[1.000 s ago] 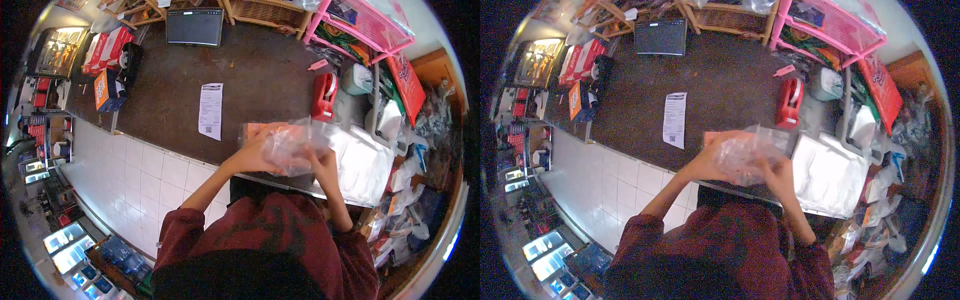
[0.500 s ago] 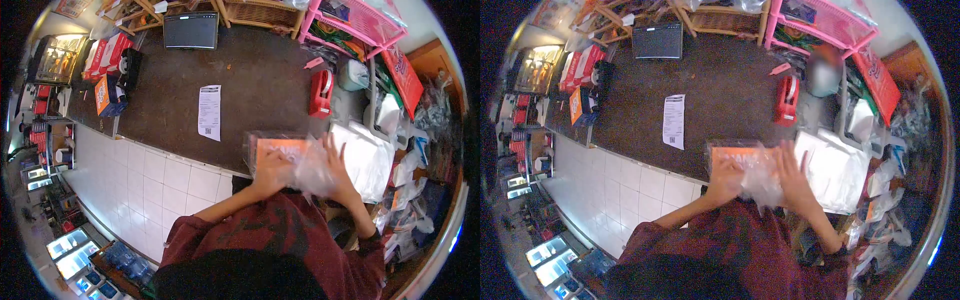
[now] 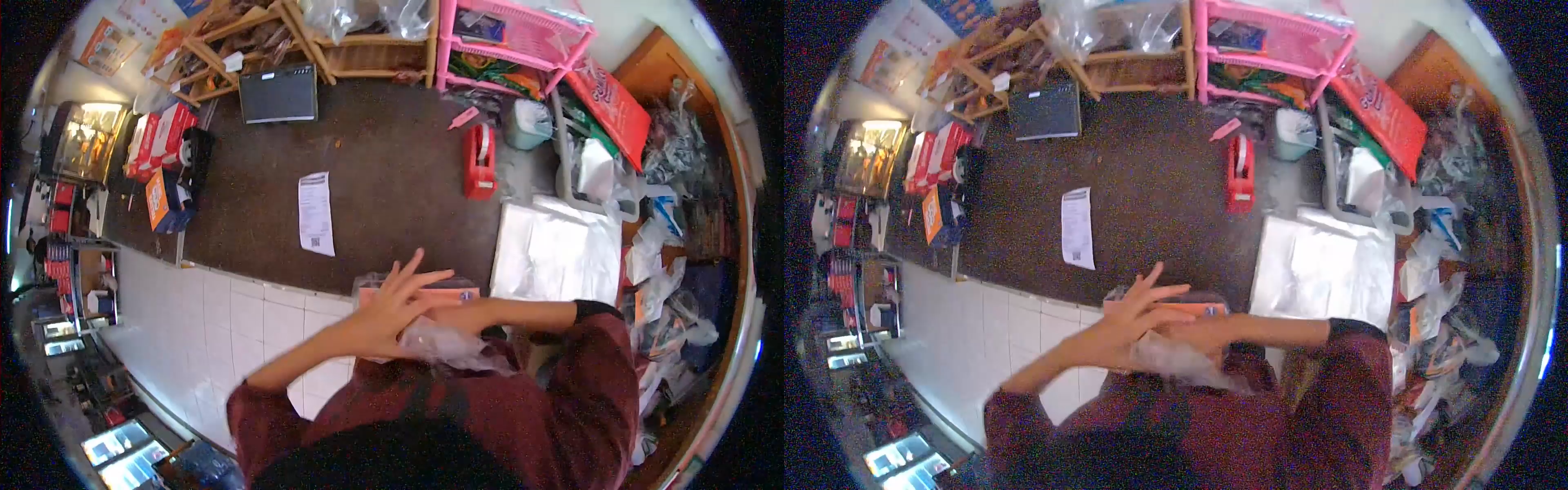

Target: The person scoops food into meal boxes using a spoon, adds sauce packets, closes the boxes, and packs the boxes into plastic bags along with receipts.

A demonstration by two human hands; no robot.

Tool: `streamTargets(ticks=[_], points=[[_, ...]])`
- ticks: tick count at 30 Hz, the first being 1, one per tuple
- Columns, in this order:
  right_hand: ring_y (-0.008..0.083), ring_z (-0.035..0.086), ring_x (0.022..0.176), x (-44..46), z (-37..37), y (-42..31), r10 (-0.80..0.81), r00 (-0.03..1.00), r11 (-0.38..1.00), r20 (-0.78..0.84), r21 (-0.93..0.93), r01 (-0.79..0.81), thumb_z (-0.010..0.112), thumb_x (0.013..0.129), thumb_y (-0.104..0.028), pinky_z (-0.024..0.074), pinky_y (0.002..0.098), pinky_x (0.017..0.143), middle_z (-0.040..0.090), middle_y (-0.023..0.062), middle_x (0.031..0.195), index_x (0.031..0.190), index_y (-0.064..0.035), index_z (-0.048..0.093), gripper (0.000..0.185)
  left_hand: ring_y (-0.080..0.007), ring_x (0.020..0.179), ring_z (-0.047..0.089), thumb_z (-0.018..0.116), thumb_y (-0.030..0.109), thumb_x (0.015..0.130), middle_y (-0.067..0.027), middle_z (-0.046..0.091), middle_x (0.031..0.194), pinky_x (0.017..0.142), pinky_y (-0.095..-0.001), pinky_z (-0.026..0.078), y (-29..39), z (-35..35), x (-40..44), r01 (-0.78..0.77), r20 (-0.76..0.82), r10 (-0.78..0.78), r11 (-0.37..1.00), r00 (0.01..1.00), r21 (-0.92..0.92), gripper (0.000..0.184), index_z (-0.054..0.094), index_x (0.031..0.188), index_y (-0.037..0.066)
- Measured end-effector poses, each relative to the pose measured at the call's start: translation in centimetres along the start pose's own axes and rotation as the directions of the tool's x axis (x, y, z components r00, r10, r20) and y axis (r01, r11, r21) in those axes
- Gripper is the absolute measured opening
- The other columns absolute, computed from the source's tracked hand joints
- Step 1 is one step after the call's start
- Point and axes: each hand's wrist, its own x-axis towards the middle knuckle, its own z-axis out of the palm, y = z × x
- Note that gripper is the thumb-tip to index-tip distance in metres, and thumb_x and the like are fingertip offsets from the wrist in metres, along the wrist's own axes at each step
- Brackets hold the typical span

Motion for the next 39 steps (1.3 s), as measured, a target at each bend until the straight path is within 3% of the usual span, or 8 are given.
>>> streamTargets(ticks=[5, 11, 16, 20, 24, 32, 34, 39], points=[[0.0301, 0.026, 0.126, -0.9, 0.8, -0.1, 0.024, 0.999, 0.999, -0.042, 0.030, -0.023, 0.051, 0.077, -0.026, 0.0135, 0.0506, 0.103, 0.037, 0.0125, 0.126, 0.119, -0.0070, 0.044, 0.047, -0.0439, 0.129, 0.014, 0.058, 0.028, 0.069, -0.0022, 0.033, 0.138, 0.090, -0.0743, 0.008, 1.1, 1.4, 1.0, -0.260, 0.145, 0.218, 0.735, 0.965, 0.627, 0.050, 0.050, 0.117, 0.034], [0.0287, 0.034, 0.122, -3.1, 0.0, 1.7, 0.162, 0.948, 0.987, -0.274, 0.056, -0.153, 0.054, 0.074, -0.021, 0.0188, 0.0471, 0.104, 0.048, 0.0117, 0.118, 0.113, -0.0076, 0.051, 0.041, -0.0361, 0.132, 0.013, 0.054, 0.031, 0.079, -0.0080, 0.026, 0.141, 0.105, -0.0530, 0.012, -0.1, 1.6, -0.9, 0.055, -0.099, -0.042, 0.990, 0.994, 0.129, 0.051, 0.041, 0.127, 0.019], [0.0285, 0.044, 0.112, -0.9, 1.5, 1.9, 0.134, 0.514, 0.972, -0.847, 0.214, 0.099, 0.057, 0.069, -0.015, 0.0259, 0.0408, 0.103, 0.054, 0.0109, 0.106, 0.092, -0.0062, 0.058, 0.025, -0.0286, 0.133, 0.014, 0.030, 0.051, 0.090, -0.0130, 0.024, 0.141, 0.108, -0.0382, 0.008, -5.9, 6.4, -1.8, 0.157, -0.350, -0.623, 0.611, 0.699, -0.776, 0.065, 0.027, 0.135, 0.005], [0.0272, 0.045, 0.107, 0.4, -3.2, -1.3, -0.105, 0.881, 0.844, -0.460, -0.510, -0.166, 0.056, 0.066, -0.016, 0.0330, 0.0398, 0.096, 0.052, 0.0118, 0.097, 0.089, -0.0041, 0.055, 0.026, -0.0256, 0.133, 0.015, 0.017, 0.055, 0.090, -0.0104, 0.019, 0.143, 0.108, -0.0393, 0.008, -8.3, 2.1, 0.5, 0.113, -0.388, -0.444, 0.762, 0.808, -0.637, 0.069, 0.018, 0.138, 0.005], [0.0259, 0.045, 0.107, -0.4, -7.9, -0.4, -0.043, 0.901, 0.993, -0.432, -0.120, -0.011, 0.058, 0.069, -0.022, 0.0364, 0.0380, 0.091, 0.051, 0.0114, 0.099, 0.094, -0.0045, 0.053, 0.032, -0.0270, 0.130, 0.021, 0.024, 0.056, 0.088, -0.0111, 0.025, 0.141, 0.107, -0.0404, 0.013, -9.6, 0.4, 2.1, 0.241, 0.125, -0.283, 0.423, 0.951, -0.874, 0.070, 0.020, 0.137, 0.006], [0.0273, 0.041, 0.110, -2.6, -3.4, 4.7, 0.376, 0.148, 0.736, -0.915, 0.198, -0.647, 0.053, 0.079, -0.017, 0.0324, 0.0381, 0.093, 0.047, 0.0098, 0.111, 0.110, -0.0040, 0.048, 0.034, -0.0328, 0.120, 0.037, 0.024, 0.051, 0.090, -0.0135, 0.038, 0.133, 0.103, -0.0457, 0.023, -13.7, 10.7, 0.7, -0.368, -0.287, -0.229, -0.567, 0.930, -0.737, 0.060, 0.032, 0.132, 0.009], [0.0283, 0.042, 0.107, -0.9, -3.1, 4.9, 0.247, 0.445, 0.746, -0.861, -0.124, -0.654, 0.055, 0.072, -0.013, 0.0330, 0.0382, 0.091, 0.047, 0.0109, 0.107, 0.105, -0.0035, 0.050, 0.035, -0.0294, 0.121, 0.036, 0.033, 0.057, 0.085, -0.0160, 0.039, 0.131, 0.101, -0.0448, 0.028, -13.7, 8.3, 0.7, -0.342, -0.353, -0.470, 0.111, 0.809, -0.933, 0.069, 0.036, 0.129, 0.005], [0.0315, 0.042, 0.104, 1.9, 0.0, 8.0, 0.094, 0.843, 0.695, -0.530, -0.571, -0.437, 0.057, 0.061, -0.007, 0.0333, 0.0399, 0.088, 0.046, 0.0141, 0.102, 0.093, 0.0003, 0.054, 0.034, -0.0246, 0.117, 0.042, 0.039, 0.049, 0.089, -0.0178, 0.042, 0.127, 0.101, -0.0333, 0.030, -15.4, 5.6, 3.2, -0.184, -0.283, -0.525, 0.234, 0.803, -0.955, 0.064, 0.038, 0.125, -0.004]])
